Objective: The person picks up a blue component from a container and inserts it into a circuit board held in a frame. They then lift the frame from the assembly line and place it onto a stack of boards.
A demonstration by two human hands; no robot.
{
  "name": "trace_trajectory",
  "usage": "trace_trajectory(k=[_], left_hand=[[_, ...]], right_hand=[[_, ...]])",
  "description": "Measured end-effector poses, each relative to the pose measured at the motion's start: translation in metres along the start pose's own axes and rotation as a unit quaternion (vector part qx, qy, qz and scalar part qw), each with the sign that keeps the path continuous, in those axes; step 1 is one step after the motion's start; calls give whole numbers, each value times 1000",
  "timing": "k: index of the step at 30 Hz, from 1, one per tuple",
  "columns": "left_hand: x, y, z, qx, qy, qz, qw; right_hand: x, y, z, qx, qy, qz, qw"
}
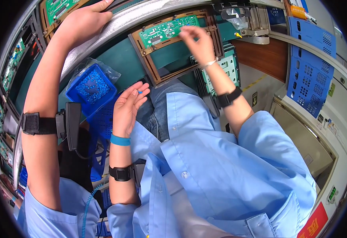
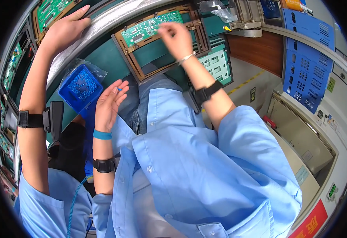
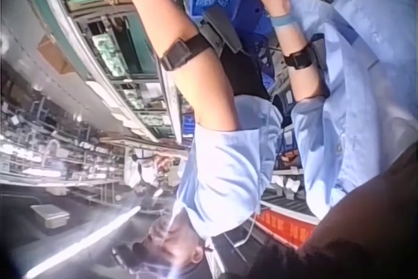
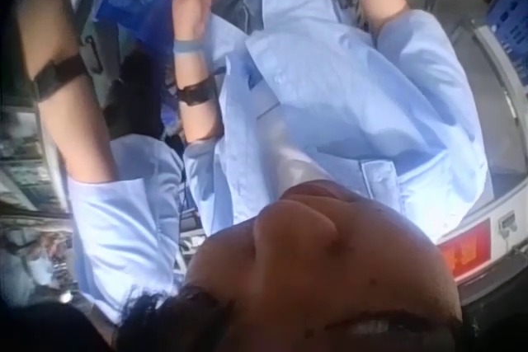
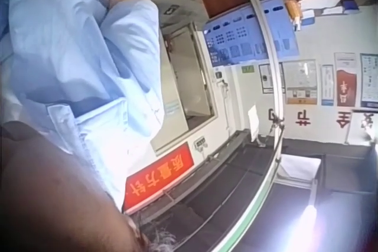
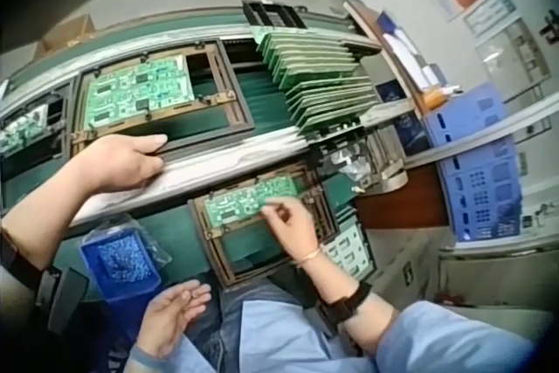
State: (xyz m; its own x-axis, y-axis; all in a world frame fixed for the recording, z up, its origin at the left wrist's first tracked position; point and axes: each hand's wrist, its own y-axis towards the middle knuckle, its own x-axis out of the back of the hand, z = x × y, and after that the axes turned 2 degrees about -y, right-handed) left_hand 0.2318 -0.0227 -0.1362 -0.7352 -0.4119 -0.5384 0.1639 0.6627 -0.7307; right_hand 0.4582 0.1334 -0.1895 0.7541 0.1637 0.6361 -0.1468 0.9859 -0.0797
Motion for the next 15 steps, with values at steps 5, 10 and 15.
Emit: trace_trajectory(k=[5,10,15], left_hand=[[-18,25,11,22,-37,36,998],[-14,25,17,-1,-89,71,994],[-13,24,20,-27,-81,38,996]], right_hand=[[-11,-60,76,56,80,264,960],[-25,-65,81,140,50,280,948],[-19,-66,85,127,43,279,951]])
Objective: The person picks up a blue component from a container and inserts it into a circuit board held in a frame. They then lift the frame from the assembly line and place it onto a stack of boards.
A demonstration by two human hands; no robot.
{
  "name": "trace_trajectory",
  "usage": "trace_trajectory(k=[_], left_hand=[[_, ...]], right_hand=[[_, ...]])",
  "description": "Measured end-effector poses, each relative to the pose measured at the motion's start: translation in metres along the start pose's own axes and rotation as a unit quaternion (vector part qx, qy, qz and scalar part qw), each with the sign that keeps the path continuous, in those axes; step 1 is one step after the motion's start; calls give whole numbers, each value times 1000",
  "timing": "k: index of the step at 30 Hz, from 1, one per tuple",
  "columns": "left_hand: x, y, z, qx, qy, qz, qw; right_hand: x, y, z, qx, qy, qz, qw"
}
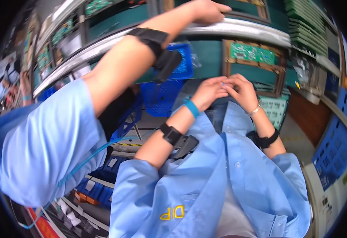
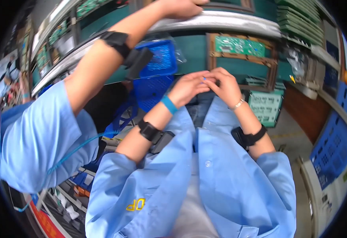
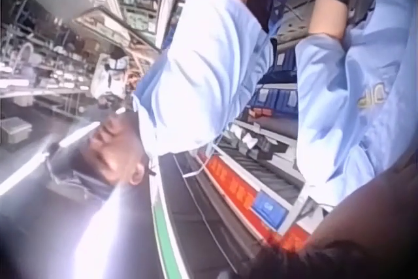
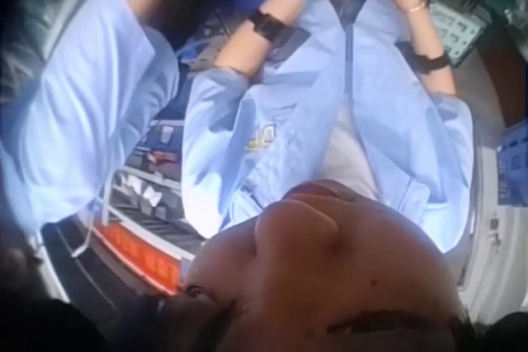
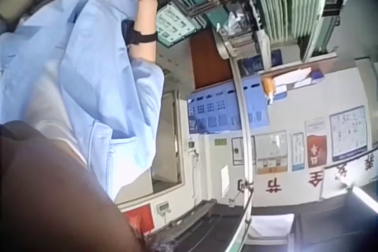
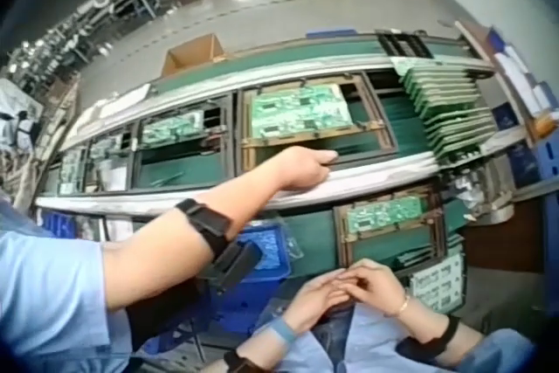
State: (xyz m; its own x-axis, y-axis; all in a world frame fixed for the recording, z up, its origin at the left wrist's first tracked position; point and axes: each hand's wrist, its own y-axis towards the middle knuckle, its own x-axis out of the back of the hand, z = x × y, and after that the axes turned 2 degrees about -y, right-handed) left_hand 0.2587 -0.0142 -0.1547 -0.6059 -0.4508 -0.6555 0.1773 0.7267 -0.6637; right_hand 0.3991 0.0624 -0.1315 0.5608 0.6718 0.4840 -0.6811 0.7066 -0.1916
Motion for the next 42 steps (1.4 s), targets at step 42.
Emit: trace_trajectory(k=[42], left_hand=[[15,-14,-25,-8,108,-155,982]], right_hand=[[97,36,-146,-139,-83,-256,953]])
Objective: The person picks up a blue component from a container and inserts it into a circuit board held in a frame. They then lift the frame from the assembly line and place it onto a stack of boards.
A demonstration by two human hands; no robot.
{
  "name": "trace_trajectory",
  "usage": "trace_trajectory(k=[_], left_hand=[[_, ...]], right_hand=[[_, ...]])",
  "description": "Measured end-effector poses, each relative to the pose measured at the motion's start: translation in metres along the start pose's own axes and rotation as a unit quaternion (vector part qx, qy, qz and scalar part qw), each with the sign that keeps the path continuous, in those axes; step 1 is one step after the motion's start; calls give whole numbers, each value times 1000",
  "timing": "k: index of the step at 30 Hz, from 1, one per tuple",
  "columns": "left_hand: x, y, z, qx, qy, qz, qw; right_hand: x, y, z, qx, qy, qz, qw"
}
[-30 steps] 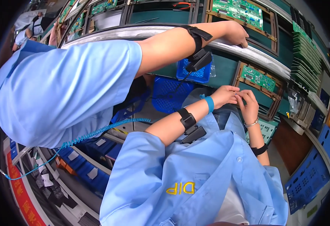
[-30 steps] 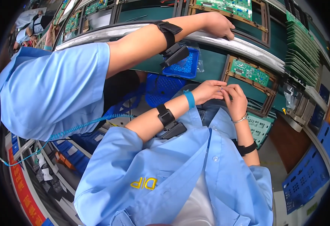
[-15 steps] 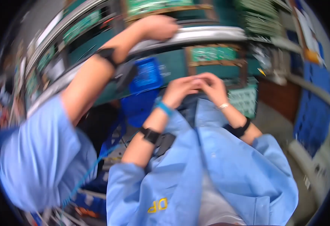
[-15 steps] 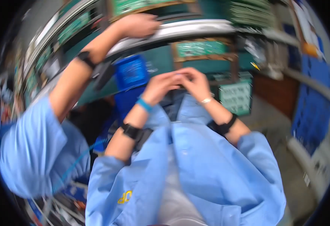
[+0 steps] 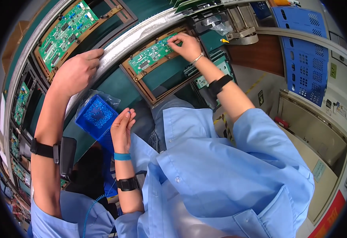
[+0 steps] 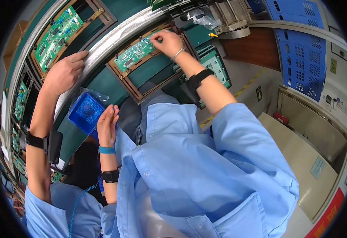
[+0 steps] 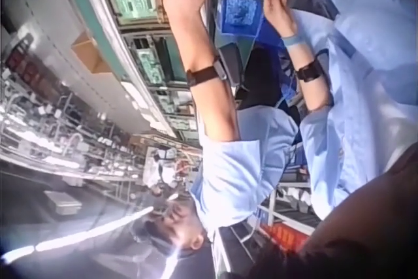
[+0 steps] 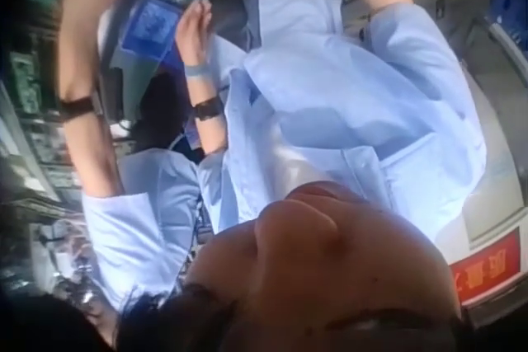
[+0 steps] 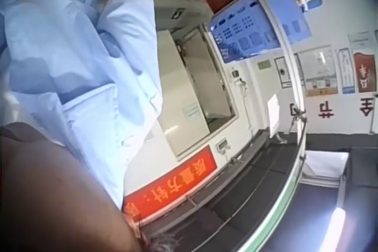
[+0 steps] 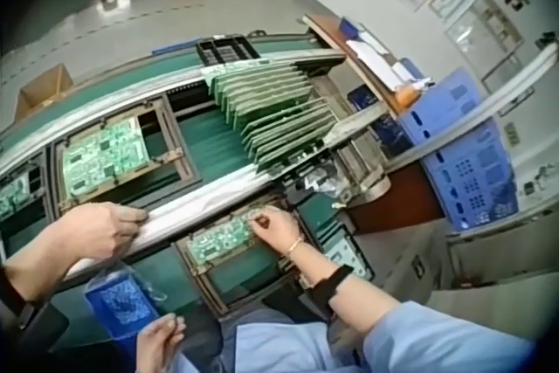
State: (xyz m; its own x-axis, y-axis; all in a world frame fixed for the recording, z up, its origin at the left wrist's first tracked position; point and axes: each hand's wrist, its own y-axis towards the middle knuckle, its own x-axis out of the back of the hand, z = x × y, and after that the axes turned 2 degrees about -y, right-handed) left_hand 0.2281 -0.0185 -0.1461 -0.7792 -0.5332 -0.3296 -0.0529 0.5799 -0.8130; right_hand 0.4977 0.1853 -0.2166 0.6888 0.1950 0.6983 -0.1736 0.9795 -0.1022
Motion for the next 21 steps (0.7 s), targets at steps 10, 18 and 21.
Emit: trace_trajectory(k=[10,18,21], left_hand=[[29,0,15,-23,-48,-39,998],[28,-1,15,-20,-71,-50,996],[28,0,17,-18,-59,-43,997]], right_hand=[[8,19,-7,172,-195,68,963],[10,17,-5,196,-248,81,945],[11,18,-6,211,-254,83,940]])
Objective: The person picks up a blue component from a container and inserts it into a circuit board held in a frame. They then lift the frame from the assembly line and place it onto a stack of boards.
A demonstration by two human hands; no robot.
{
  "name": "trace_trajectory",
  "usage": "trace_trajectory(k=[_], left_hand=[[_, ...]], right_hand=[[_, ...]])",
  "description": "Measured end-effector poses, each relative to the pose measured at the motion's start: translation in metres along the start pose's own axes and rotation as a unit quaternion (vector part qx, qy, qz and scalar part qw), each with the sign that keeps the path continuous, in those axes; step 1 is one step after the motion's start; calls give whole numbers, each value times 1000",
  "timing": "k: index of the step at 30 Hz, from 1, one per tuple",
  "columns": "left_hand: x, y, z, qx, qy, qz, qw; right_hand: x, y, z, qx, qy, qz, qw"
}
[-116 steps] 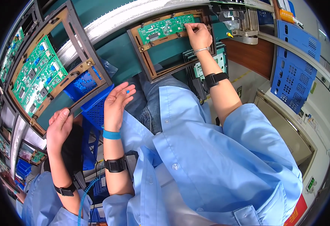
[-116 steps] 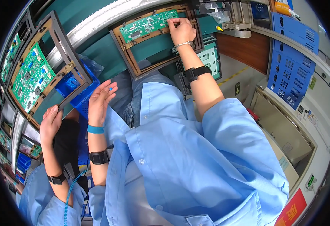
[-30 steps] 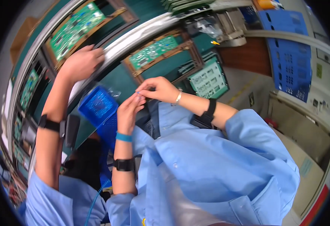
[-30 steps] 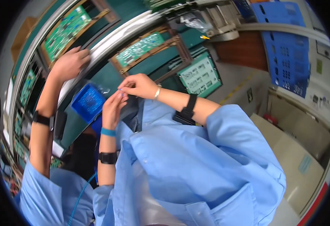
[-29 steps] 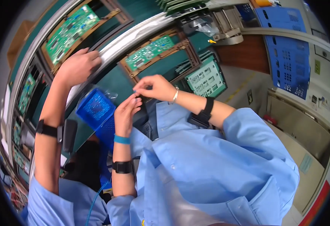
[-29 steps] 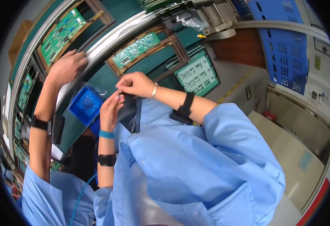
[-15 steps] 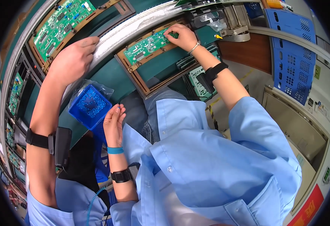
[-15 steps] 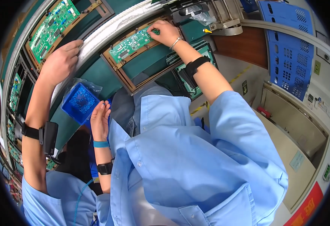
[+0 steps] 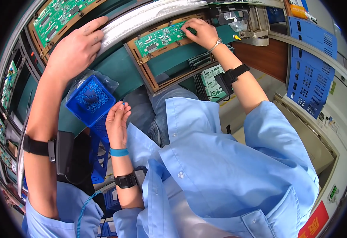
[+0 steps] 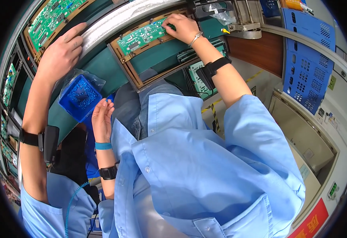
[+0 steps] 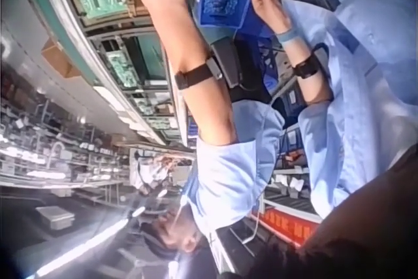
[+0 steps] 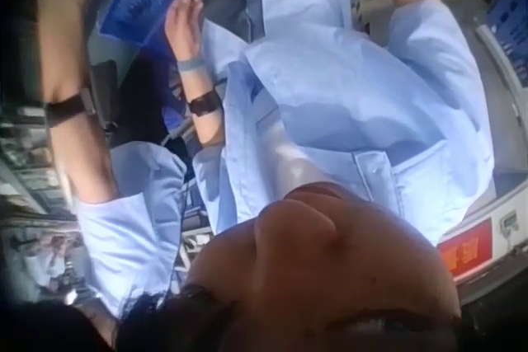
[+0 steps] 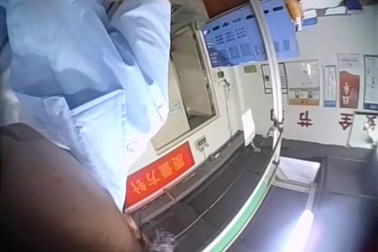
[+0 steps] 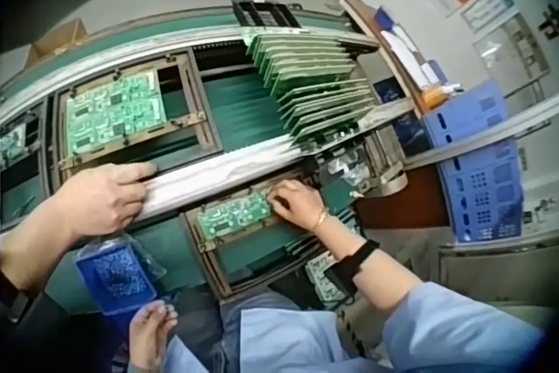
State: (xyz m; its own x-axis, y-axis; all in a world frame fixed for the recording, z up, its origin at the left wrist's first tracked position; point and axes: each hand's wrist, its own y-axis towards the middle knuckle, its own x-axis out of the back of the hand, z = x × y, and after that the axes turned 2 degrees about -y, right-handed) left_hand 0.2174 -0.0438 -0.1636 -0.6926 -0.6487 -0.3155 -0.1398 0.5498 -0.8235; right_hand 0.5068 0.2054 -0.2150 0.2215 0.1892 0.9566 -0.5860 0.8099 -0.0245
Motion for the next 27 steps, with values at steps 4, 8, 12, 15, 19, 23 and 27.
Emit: trace_trajectory(k=[4,8,12,15,19,23,27], left_hand=[[2,0,2,-8,-17,-16,1000],[5,1,4,-20,-23,-10,999],[5,1,3,-13,-18,-14,1000],[9,2,6,-13,-9,-6,1000],[10,1,7,-15,-24,-4,1000],[15,0,7,-18,-28,3,999],[11,-1,8,-20,-20,-10,1000]], right_hand=[[0,1,-1,23,-10,1,1000],[-1,0,-2,29,-18,11,999],[-1,1,-1,29,-18,1,999],[-5,0,-2,26,-6,-7,1000],[-4,2,-4,46,3,-10,999],[-2,3,-2,62,-10,-14,998],[3,3,6,64,-76,12,995]])
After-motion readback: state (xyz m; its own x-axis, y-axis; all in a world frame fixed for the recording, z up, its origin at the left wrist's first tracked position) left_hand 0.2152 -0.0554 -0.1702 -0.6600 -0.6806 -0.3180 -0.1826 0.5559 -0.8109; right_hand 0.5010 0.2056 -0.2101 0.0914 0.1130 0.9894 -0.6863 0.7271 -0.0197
